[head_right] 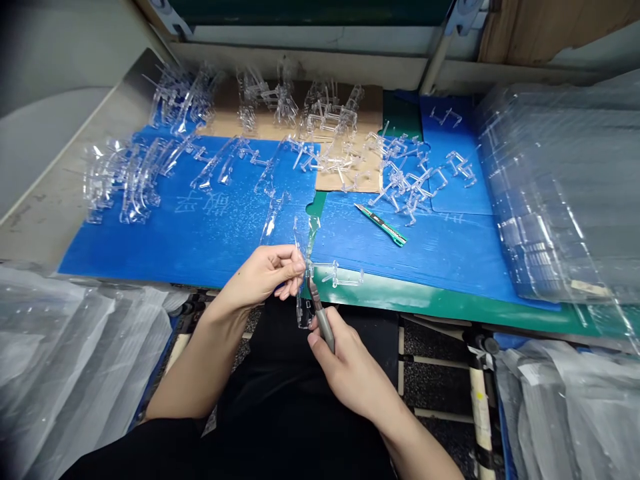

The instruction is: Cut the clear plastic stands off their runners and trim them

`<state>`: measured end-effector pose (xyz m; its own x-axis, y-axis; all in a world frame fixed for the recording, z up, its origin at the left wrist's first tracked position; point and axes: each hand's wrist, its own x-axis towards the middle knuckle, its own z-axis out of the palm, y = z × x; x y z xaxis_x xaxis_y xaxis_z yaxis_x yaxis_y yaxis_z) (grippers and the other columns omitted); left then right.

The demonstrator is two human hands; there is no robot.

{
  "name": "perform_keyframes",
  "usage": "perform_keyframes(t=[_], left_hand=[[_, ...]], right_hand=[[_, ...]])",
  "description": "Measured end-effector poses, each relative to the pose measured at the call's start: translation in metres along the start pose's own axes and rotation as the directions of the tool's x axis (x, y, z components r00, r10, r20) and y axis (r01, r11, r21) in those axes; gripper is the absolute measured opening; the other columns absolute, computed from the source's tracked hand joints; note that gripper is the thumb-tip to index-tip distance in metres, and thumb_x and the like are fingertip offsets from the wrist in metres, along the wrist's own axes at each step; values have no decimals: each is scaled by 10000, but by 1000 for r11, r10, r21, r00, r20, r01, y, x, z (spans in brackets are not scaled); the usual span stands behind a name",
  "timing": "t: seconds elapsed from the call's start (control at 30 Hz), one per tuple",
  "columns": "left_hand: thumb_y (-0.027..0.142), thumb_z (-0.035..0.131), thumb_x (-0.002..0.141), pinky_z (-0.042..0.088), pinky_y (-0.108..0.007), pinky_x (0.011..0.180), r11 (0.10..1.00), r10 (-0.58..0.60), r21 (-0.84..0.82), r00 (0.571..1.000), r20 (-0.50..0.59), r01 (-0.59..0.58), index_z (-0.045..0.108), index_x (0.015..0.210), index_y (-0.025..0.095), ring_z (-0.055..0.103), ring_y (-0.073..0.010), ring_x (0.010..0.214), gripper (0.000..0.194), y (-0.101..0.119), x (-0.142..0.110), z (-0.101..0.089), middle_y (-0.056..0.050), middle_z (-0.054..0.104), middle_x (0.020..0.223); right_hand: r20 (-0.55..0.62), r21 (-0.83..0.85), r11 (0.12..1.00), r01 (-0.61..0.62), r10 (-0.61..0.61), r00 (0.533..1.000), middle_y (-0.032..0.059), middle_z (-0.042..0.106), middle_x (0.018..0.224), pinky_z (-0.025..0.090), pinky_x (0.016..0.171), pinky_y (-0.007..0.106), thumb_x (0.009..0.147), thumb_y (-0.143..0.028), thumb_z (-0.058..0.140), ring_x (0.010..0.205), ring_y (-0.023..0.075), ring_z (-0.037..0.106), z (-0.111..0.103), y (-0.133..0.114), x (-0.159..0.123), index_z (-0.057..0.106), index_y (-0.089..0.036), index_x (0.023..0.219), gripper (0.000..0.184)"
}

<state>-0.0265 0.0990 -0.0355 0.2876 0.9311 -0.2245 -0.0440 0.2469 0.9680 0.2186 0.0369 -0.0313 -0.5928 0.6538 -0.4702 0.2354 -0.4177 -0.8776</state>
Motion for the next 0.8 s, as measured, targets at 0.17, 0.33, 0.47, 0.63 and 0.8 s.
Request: perform_keyframes(t=[0.17,0.33,0.47,0.63,0.8], left_hand=[[613,821,961,411,-161,423,999,-30,-33,1000,1,30,617,811,161,566,-77,432,518,1,3,4,-14,695,613],[586,873,917,399,-161,410,997,-43,-69,999,-8,42,615,803,164,558,-79,419,507,-1,8,9,-8,688,600],[631,895,868,395,-162,404,995,-95,-46,994,-49,93,604,766,165,551,-77,418,559,0,20,11,-16,684,595],[583,936,841,361,-164,379,997,-76,-3,995,-69,76,608,713,152,525,-67,405,557,28,76,13,-26,671,575],[231,788,1007,347,-177,396,978,-88,171,984,-157,115,585,645,139,508,-67,399,425,74,153,13,-38,650,531]], right_hand=[[54,81,997,-2,-2,999,-17,466,885,411,718,333,1134,-485,572,777,184,427,-4,1,1,565,-274,1103,213],[102,259,965,-34,7,995,-35,435,836,348,633,296,1114,-541,614,702,149,375,-7,1,5,546,-253,1044,304],[103,358,932,-53,17,995,-68,397,788,286,570,260,1043,-603,688,626,111,313,-11,1,16,512,-247,1022,398],[74,391,920,-3,-29,997,-97,371,720,223,523,233,936,-623,747,560,83,246,-47,-24,48,423,-268,948,481],[-89,230,969,87,-68,994,-94,349,679,230,515,234,842,-566,760,557,88,225,-102,-60,76,424,-269,901,452]])
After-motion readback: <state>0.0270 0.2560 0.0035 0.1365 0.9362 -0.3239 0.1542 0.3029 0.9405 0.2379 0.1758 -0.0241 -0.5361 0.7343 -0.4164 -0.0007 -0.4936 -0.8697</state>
